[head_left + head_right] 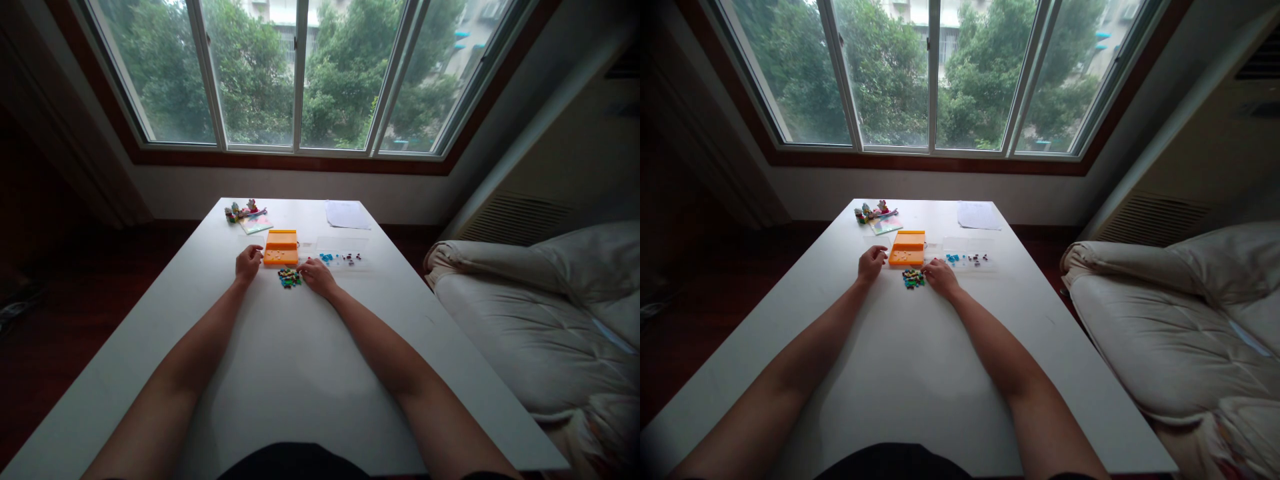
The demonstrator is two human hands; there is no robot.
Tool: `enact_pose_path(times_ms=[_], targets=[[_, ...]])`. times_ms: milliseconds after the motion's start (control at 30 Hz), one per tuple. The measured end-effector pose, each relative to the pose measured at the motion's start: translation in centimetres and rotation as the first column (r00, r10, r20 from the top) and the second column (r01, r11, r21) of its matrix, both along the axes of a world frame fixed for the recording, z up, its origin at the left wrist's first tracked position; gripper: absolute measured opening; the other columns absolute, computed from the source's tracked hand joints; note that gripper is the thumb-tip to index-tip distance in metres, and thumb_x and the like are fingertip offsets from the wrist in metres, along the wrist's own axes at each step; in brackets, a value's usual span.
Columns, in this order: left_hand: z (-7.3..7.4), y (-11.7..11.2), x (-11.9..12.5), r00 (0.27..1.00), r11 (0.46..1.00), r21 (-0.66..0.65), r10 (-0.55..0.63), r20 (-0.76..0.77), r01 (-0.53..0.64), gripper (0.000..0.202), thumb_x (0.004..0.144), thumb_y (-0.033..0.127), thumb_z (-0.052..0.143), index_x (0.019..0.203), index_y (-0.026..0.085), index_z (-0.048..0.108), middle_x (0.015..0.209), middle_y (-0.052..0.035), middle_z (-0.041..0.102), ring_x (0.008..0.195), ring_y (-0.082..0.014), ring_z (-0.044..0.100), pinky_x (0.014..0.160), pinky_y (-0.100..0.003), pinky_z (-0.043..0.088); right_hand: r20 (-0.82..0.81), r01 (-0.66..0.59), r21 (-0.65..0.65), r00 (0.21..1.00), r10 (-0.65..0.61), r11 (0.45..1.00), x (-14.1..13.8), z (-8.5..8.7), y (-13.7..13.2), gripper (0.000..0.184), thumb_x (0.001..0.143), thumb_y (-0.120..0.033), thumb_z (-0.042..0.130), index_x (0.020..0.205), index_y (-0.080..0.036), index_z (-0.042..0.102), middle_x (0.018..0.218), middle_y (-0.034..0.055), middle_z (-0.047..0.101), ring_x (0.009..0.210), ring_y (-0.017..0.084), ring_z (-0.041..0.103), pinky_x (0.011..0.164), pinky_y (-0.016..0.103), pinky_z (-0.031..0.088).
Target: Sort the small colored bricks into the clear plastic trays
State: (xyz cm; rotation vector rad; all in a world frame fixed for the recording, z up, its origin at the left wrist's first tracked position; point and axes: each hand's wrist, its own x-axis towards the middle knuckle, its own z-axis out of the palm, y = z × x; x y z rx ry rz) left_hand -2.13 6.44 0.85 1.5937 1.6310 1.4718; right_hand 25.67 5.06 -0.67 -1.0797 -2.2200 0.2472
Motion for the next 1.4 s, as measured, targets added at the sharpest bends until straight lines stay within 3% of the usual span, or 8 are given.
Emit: enact_pose_path(times_ms=[100, 200, 333, 600, 933, 1400], targets=[[0.1, -0.6, 0.8, 0.970, 0.994, -0.003, -0.104, -0.218, 0.106, 0.025, 0.081, 0.027, 0.055, 0.098, 0.022, 0.073, 0.077, -0.0007, 0.071, 0.068, -0.0155, 0.063, 0.067, -0.026, 0.049, -0.003, 0.013, -0.004, 1.000, -0.013, 1.000, 0.0, 0.0, 0.0, 0.017, 0.087, -0.014, 0.066, 0.094, -0.026, 0.075, 0.093, 0.0055, 0.066, 0.096, 0.022, 0.056, 0.088, 0.034, 0.046], [0.1, -1.0, 1.5, 0.890, 0.974, -0.022, -0.213, -0.403, 0.224, 0.022, 0.081, 0.027, 0.058, 0.095, 0.022, 0.075, 0.076, -0.0014, 0.070, 0.066, -0.0163, 0.060, 0.065, -0.027, 0.046, -0.003, 0.021, 0.001, 1.000, -0.021, 1.000, -0.1, -0.1, 0.0, 0.016, 0.085, -0.013, 0.066, 0.091, -0.025, 0.074, 0.091, 0.0049, 0.066, 0.096, 0.021, 0.056, 0.088, 0.034, 0.045], [0.1, -1.3, 2.1, 0.795, 0.947, -0.024, -0.282, -0.538, 0.320, 0.018, 0.082, 0.028, 0.060, 0.090, 0.022, 0.075, 0.080, -0.0042, 0.070, 0.071, -0.0180, 0.059, 0.066, -0.029, 0.045, -0.010, 0.037, 0.005, 0.999, -0.036, 0.999, 0.0, -0.2, 0.1, 0.013, 0.083, -0.013, 0.067, 0.087, -0.025, 0.072, 0.090, 0.0045, 0.066, 0.095, 0.022, 0.055, 0.089, 0.034, 0.045], [-0.2, -1.3, 2.2, 0.756, 0.926, -0.022, -0.322, -0.570, 0.378, 0.022, 0.083, 0.021, 0.058, 0.095, 0.024, 0.077, 0.085, -0.0040, 0.066, 0.080, -0.0186, 0.059, 0.076, -0.030, 0.047, -0.028, 0.105, 0.008, 0.994, -0.105, 0.994, 0.1, -0.5, 0.3, 0.013, 0.082, -0.012, 0.066, 0.084, -0.024, 0.071, 0.088, 0.0041, 0.065, 0.094, 0.022, 0.055, 0.087, 0.034, 0.044], [-0.5, -1.2, 2.3, 0.729, 0.919, -0.054, -0.344, -0.592, 0.391, 0.026, 0.078, 0.019, 0.063, 0.099, 0.026, 0.078, 0.089, -0.0042, 0.064, 0.085, -0.0191, 0.059, 0.079, -0.031, 0.049, -0.012, 0.166, -0.031, 0.986, -0.167, 0.986, 0.0, -0.4, 0.3, 0.009, 0.085, -0.017, 0.066, 0.086, -0.023, 0.073, 0.089, 0.0051, 0.065, 0.095, 0.022, 0.054, 0.087, 0.033, 0.043], [-0.5, -1.4, 2.5, 0.729, 0.933, -0.067, -0.320, -0.605, 0.354, 0.021, 0.083, 0.025, 0.062, 0.098, 0.025, 0.077, 0.089, -0.0041, 0.064, 0.086, -0.0193, 0.058, 0.078, -0.030, 0.046, 0.090, 0.148, -0.074, 0.986, -0.141, 0.986, 0.1, 0.0, 0.6, 0.007, 0.081, -0.023, 0.071, 0.086, -0.025, 0.076, 0.096, 0.0061, 0.065, 0.101, 0.024, 0.055, 0.093, 0.035, 0.042]])
